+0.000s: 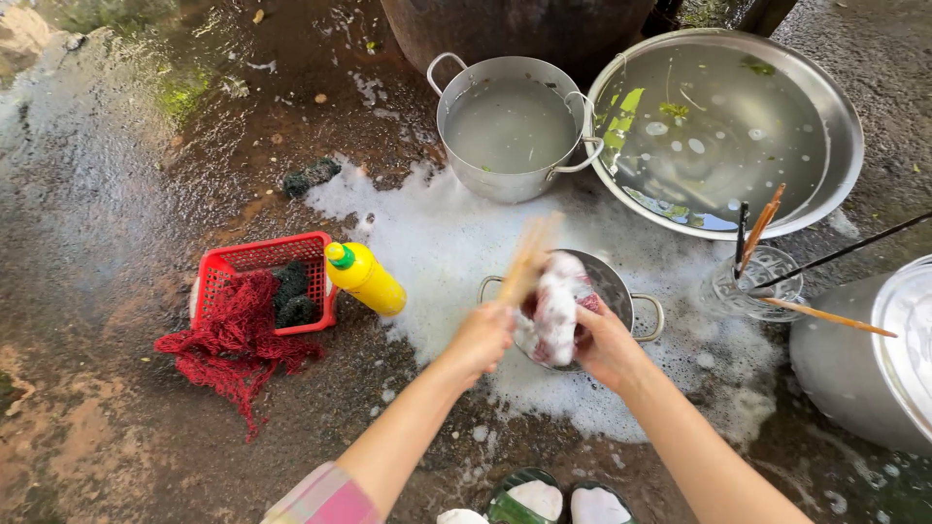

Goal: The person washes a piece of raw meat in a small pot with water and then cleans several metal spoons and a pot using liquid dish soap and a mesh scrubber on the ground. They rinse the items by pouring water from basins.

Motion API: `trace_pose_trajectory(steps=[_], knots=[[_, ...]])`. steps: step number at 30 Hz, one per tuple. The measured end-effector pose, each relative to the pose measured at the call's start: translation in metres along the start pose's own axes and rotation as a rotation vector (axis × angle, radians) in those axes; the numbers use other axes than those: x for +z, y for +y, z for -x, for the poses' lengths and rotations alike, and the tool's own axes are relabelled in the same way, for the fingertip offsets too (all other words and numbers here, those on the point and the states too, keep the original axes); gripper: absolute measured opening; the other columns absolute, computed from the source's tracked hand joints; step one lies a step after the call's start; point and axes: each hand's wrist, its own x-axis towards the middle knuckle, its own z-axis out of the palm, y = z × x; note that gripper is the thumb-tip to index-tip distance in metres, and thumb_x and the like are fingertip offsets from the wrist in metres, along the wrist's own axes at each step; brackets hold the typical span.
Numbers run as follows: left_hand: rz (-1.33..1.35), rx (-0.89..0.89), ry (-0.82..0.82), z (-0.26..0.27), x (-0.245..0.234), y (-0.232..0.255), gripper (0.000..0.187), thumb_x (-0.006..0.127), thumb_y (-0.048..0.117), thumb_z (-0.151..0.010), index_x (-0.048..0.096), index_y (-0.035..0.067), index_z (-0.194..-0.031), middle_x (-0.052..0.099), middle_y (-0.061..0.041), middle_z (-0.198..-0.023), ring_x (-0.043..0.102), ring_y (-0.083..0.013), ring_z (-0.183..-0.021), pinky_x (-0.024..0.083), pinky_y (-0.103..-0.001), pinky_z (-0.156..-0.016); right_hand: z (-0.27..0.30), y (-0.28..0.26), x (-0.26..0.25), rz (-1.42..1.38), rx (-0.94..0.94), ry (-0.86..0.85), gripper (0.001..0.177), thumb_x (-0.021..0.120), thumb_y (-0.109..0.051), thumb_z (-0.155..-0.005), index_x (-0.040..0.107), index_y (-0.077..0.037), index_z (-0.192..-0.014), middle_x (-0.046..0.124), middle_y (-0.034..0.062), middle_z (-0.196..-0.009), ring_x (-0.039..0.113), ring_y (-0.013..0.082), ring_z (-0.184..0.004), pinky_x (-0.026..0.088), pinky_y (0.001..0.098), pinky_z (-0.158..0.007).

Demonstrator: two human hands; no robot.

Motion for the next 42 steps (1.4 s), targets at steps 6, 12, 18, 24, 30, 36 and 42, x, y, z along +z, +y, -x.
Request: trace_pose_trajectory(steps=[6,12,18,24,30,36,42], knots=[[-0.137,0.025,-0.149,0.028,0.050,0.009,0.026,0.042,0.031,-0.106,0.059,0.012,-0.112,0.050,0.001,-0.064,0.042,-0.0120,-0.042,0.037,-0.032,-0.036,-0.077,0.001,-0.016,-0.224,-0.174,-0.044,0.031,0.054,-0.005,-0.100,0.058,0.000,-0.130,0.069,0.0152,-0.115,0.071,0.0246,-0.092,0.059,0.0412,-0.076],[-0.389,-0.057,-0.159,0.098,-0.031,0.011,0.030,0.050,0.034,-0.105,0.058,0.008,-0.092,0.047,0.002,-0.061,0.039,-0.0106,-0.040,0.031,-0.030,-0.034,-0.105,-0.012,-0.033,-0.269,-0.216,0.252,0.032,0.045,-0.013,-0.101,0.055,0.001,-0.128,0.069,0.0150,-0.112,0.072,0.0266,-0.091,0.062,0.0437,-0.070],[0.055,0.047,-0.153,0.032,-0.024,0.013,0.021,0.050,0.035,-0.104,0.054,0.014,-0.099,0.046,0.003,-0.064,0.036,-0.0067,-0.041,0.029,-0.025,-0.035,-0.030,0.013,-0.010,-0.297,-0.046,-0.091,0.036,0.049,-0.032,-0.105,0.064,-0.009,-0.128,0.072,0.0081,-0.113,0.068,0.0210,-0.099,0.056,0.0356,-0.075],[-0.511,0.325,-0.322,-0.060,0.030,-0.008,0.036,0.056,0.033,-0.102,0.072,0.002,-0.109,0.078,-0.013,-0.094,0.071,-0.0200,-0.079,0.057,-0.037,-0.074,-0.009,-0.011,0.022,0.015,-0.090,0.143,0.030,0.055,-0.019,-0.094,0.064,-0.002,-0.117,0.071,0.0111,-0.098,0.070,0.0256,-0.084,0.059,0.0475,-0.071],[-0.141,0.564,-0.070,-0.059,-0.012,0.066,0.040,0.059,0.042,-0.100,0.072,0.005,-0.109,0.075,-0.009,-0.102,0.066,-0.0156,-0.095,0.053,-0.033,-0.087,0.019,-0.058,0.053,0.691,-0.455,-0.207,0.032,0.066,0.005,-0.073,0.074,0.005,-0.104,0.077,0.0090,-0.090,0.072,0.0165,-0.077,0.059,0.0318,-0.072],[0.010,0.776,0.213,-0.035,0.014,0.075,0.033,0.059,0.032,-0.103,0.054,0.004,-0.119,0.071,-0.004,-0.103,0.065,-0.0156,-0.101,0.021,-0.032,-0.093,0.039,-0.089,0.082,0.907,-0.510,-0.267,0.033,0.079,-0.006,-0.070,0.075,-0.002,-0.102,0.077,0.0044,-0.086,0.069,0.0095,-0.074,0.058,0.0288,-0.070],[0.212,0.754,0.087,-0.017,0.032,0.081,0.022,0.051,0.024,-0.108,0.059,0.004,-0.111,0.065,-0.004,-0.095,0.064,-0.0184,-0.094,0.052,-0.035,-0.086,0.018,-0.056,0.057,1.250,-0.564,-0.160,0.028,0.077,-0.010,-0.074,0.078,-0.002,-0.100,0.080,0.0096,-0.082,0.075,0.0143,-0.070,0.060,0.0312,-0.067]])
